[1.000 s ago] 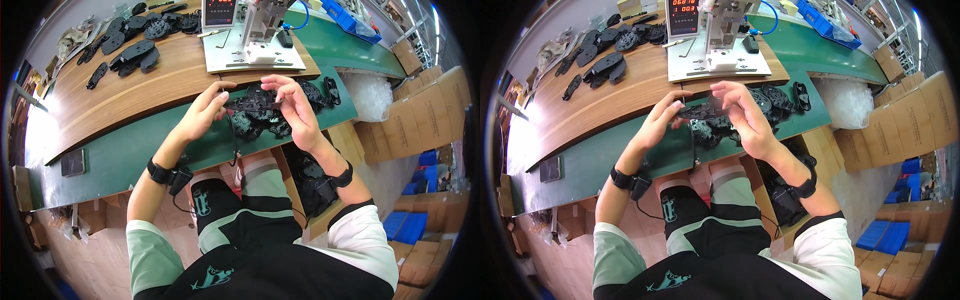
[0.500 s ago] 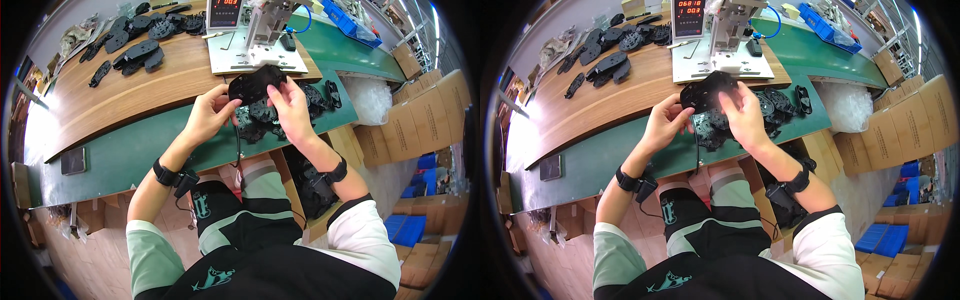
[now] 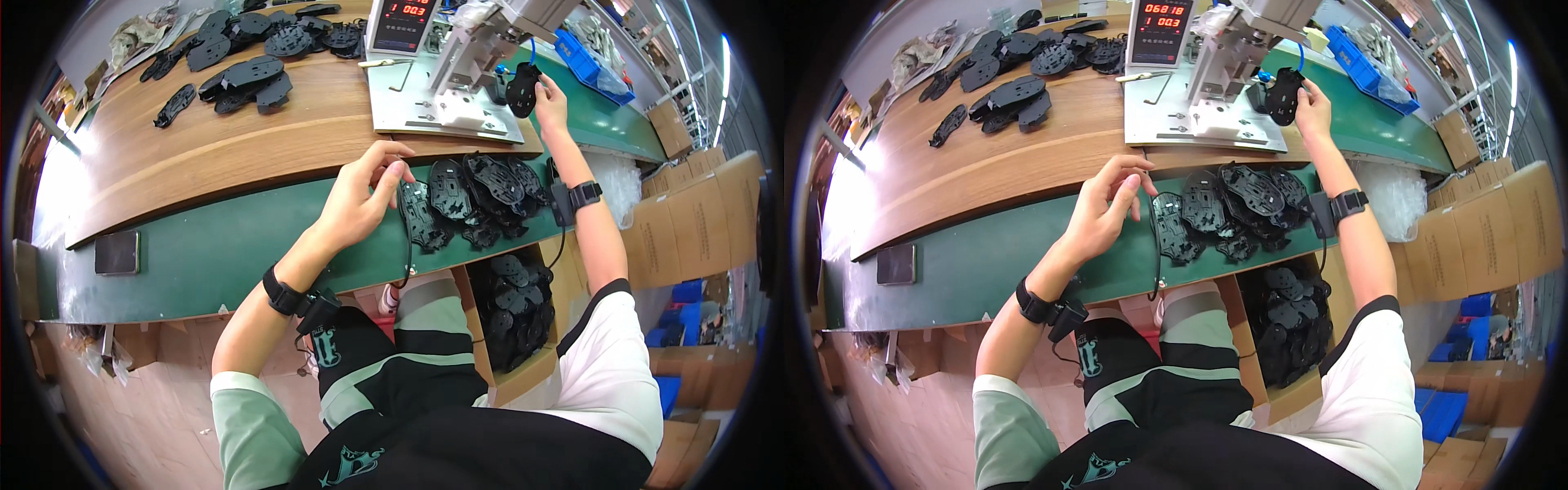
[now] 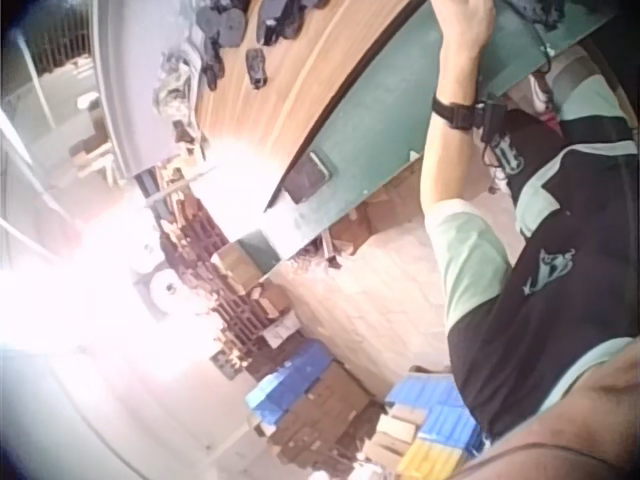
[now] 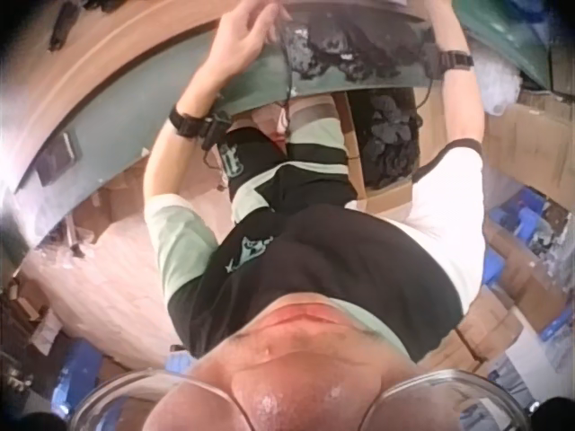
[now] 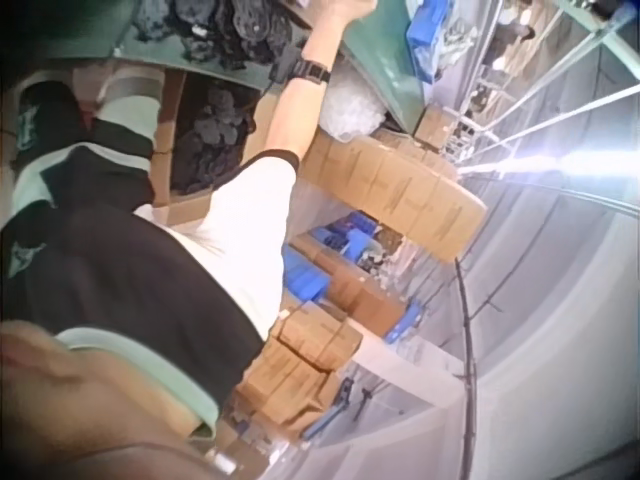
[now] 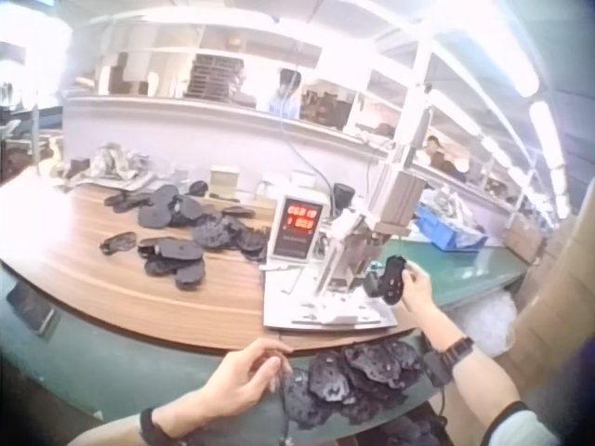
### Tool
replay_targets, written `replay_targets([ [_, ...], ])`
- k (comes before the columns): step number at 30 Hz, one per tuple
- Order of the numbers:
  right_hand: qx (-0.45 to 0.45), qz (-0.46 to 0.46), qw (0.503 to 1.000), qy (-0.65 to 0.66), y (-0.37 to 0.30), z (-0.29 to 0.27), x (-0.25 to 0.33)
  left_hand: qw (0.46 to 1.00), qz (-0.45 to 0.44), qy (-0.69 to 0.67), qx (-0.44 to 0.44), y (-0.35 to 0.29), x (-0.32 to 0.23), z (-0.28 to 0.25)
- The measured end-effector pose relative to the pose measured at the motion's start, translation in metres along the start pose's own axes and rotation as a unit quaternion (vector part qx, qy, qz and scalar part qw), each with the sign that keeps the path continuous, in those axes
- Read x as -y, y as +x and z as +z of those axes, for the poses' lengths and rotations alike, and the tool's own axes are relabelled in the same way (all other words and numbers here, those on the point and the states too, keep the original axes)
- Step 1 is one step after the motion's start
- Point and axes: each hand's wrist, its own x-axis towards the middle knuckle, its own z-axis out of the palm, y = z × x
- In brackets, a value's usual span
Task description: Assembling plastic housings for electronic devices and using a pneumatic press machine to join parts.
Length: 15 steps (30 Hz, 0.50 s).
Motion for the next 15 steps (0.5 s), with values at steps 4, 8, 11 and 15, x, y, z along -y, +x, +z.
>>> replay_targets([
  [4, 0.09, 0.01, 0.996, 0.013, 0.04, 0.025, -0.012, 1.0, -0.006, 0.025, 0.007, -0.005, -0.004, -0.004],
  [8, 0.071, -0.007, 0.997, -0.008, 0.067, 0.031, -0.027, 1.0, 0.01, 0.018, 0.023, -0.002, -0.001, -0.002],
  [11, 0.064, -0.001, 0.996, -0.067, 0.058, 0.045, -0.023, 0.999, 0.009, 0.021, 0.036, -0.002, 0.002, -0.004],
  [15, -0.022, -0.077, 0.986, -0.149, 0.029, 0.064, -0.005, 0.999, 0.013, 0.032, 0.035, -0.003, 0.001, -0.005],
])
